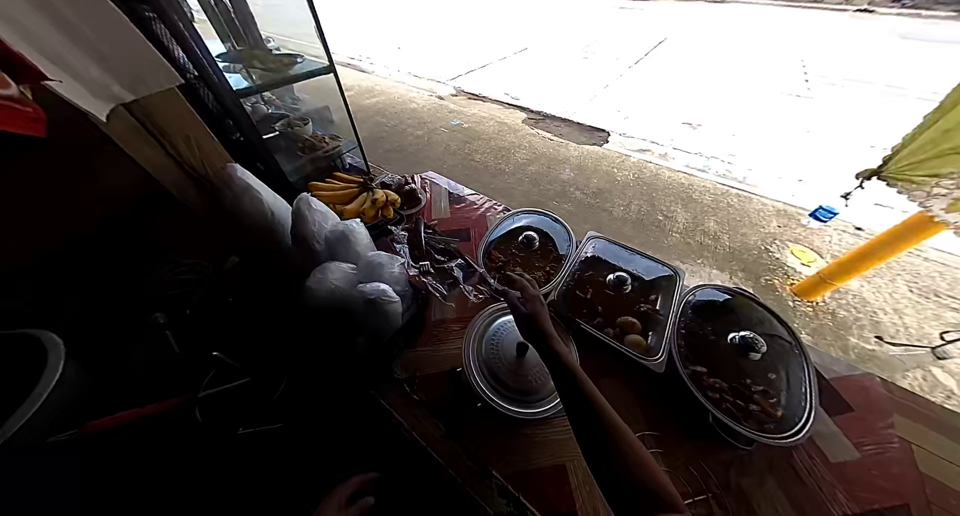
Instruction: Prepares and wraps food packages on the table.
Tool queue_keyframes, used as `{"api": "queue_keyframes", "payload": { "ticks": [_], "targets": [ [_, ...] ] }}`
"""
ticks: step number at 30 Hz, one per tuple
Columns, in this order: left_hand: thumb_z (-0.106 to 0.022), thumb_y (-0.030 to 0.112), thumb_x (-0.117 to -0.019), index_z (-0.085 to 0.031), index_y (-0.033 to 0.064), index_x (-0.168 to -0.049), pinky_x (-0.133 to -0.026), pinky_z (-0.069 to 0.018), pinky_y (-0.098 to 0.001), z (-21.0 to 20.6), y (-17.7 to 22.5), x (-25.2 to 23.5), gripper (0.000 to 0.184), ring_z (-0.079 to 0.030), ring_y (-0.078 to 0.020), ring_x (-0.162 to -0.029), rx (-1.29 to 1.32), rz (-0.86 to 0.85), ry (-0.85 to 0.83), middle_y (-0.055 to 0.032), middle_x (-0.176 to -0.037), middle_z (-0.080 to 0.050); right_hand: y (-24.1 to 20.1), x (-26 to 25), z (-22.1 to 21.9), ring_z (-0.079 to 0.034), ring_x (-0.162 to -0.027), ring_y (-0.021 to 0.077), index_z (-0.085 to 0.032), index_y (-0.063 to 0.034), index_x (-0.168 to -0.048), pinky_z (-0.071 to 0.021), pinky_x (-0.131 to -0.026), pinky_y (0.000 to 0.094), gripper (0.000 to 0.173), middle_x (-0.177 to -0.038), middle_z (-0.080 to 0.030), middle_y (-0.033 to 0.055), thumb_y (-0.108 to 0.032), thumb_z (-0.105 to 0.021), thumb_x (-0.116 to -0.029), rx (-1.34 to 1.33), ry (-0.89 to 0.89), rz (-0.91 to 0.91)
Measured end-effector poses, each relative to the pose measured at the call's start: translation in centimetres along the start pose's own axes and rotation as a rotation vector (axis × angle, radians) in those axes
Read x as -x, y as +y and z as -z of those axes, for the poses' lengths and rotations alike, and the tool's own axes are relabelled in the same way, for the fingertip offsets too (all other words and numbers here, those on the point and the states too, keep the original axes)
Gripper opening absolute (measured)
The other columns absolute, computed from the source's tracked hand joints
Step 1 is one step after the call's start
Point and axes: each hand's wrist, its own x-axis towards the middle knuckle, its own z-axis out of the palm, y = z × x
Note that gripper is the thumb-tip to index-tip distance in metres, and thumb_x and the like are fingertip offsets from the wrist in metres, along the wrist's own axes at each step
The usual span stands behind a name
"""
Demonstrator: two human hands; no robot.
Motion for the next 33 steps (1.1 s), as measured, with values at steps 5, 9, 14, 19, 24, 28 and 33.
{"api": "queue_keyframes", "payload": {
  "ticks": [5,9,14,19,24,28,33],
  "targets": [
    [-0.051,0.019,-0.1033,-0.041,-0.0019,-0.152,-0.116,-0.0403,-0.04,2.3,10.5,-3.6,0.054,-0.049,-0.0282,-0.14,0.177,-0.336,0.22,-0.0226,-0.154,-0.046,1.1,-8.9,-2.4,-0.051,-0.136,0.0399,-0.055,0.0038,-0.141,-0.0364,-0.114,0.0577,0.046,-0.142,-0.055,0.0281,-0.027,-0.038,-0.1119,0.054,-0.129,-0.106],
    [-0.047,0.017,-0.1066,-0.026,-0.0004,-0.159,-0.116,-0.0383,-0.0403,3.0,16.9,-7.2,0.059,-0.041,-0.0285,-0.146,0.376,-0.343,0.167,-0.0223,-0.163,-0.031,1.5,-12.6,-3.9,-0.052,-0.135,0.0383,-0.054,0.0051,-0.14,-0.036,-0.115,0.0547,0.05,-0.14,-0.056,0.0289,-0.032,-0.033,-0.1131,0.041,-0.25,-0.201],
    [-0.031,0.037,-0.1121,-0.005,0.0128,-0.165,-0.12,-0.0317,-0.0519,2.8,19.7,-13.1,0.063,-0.025,-0.0298,-0.154,0.717,-0.242,0.188,-0.0135,-0.171,-0.01,0.2,-14.6,-4.2,-0.054,-0.13,0.0353,-0.053,0.0063,-0.14,-0.0381,-0.111,0.0498,0.052,-0.14,-0.055,0.029,-0.033,-0.032,-0.1137,0.004,-0.334,-0.238],
    [-0.016,0.051,-0.1106,-0.017,0.0046,-0.162,-0.12,-0.0311,-0.0493,2.6,21.6,-19.2,0.069,-0.03,-0.0326,-0.151,0.977,-0.211,0.31,-0.021,-0.167,-0.022,0.8,-19.0,-3.6,-0.052,-0.132,0.0349,-0.039,-0.0019,-0.154,-0.0419,-0.107,0.0498,0.061,-0.151,-0.047,0.0242,-0.046,-0.032,-0.1117,-0.138,-0.423,-0.331],
    [-0.013,0.053,-0.1096,-0.025,0.0024,-0.159,-0.121,-0.0289,-0.047,2.7,22.1,-21.8,0.072,-0.031,-0.03,-0.15,1.058,-0.188,0.419,-0.0211,-0.164,-0.028,3.5,-22.1,-5.2,-0.058,-0.12,0.0283,-0.037,-0.0088,-0.155,-0.0488,-0.096,0.0486,0.061,-0.144,-0.053,0.0186,-0.049,-0.034,-0.1095,-0.246,-0.668,-0.439],
    [-0.02,0.042,-0.1126,-0.033,-0.0024,-0.154,-0.119,-0.0333,-0.0435,2.5,22.5,-21.7,0.062,-0.04,-0.0287,-0.145,1.044,-0.182,0.495,-0.0237,-0.158,-0.038,4.7,-21.6,-4.8,-0.062,-0.1,0.0152,-0.046,-0.0078,-0.147,-0.054,-0.084,0.0368,0.045,-0.123,-0.061,0.011,-0.029,-0.049,-0.1071,-0.328,-0.801,-0.329],
    [-0.022,0.036,-0.1137,-0.035,-0.0046,-0.151,-0.108,-0.0415,-0.0434,2.1,22.8,-22.0,0.057,-0.051,-0.0299,-0.13,1.031,-0.172,0.532,-0.0247,-0.148,-0.047,3.8,-20.0,-6.2,-0.062,-0.113,0.0164,-0.055,0.0004,-0.138,-0.0495,-0.101,0.0386,0.04,-0.129,-0.062,0.016,-0.025,-0.042,-0.1104,-0.274,-0.657,-0.24]
  ]
}}
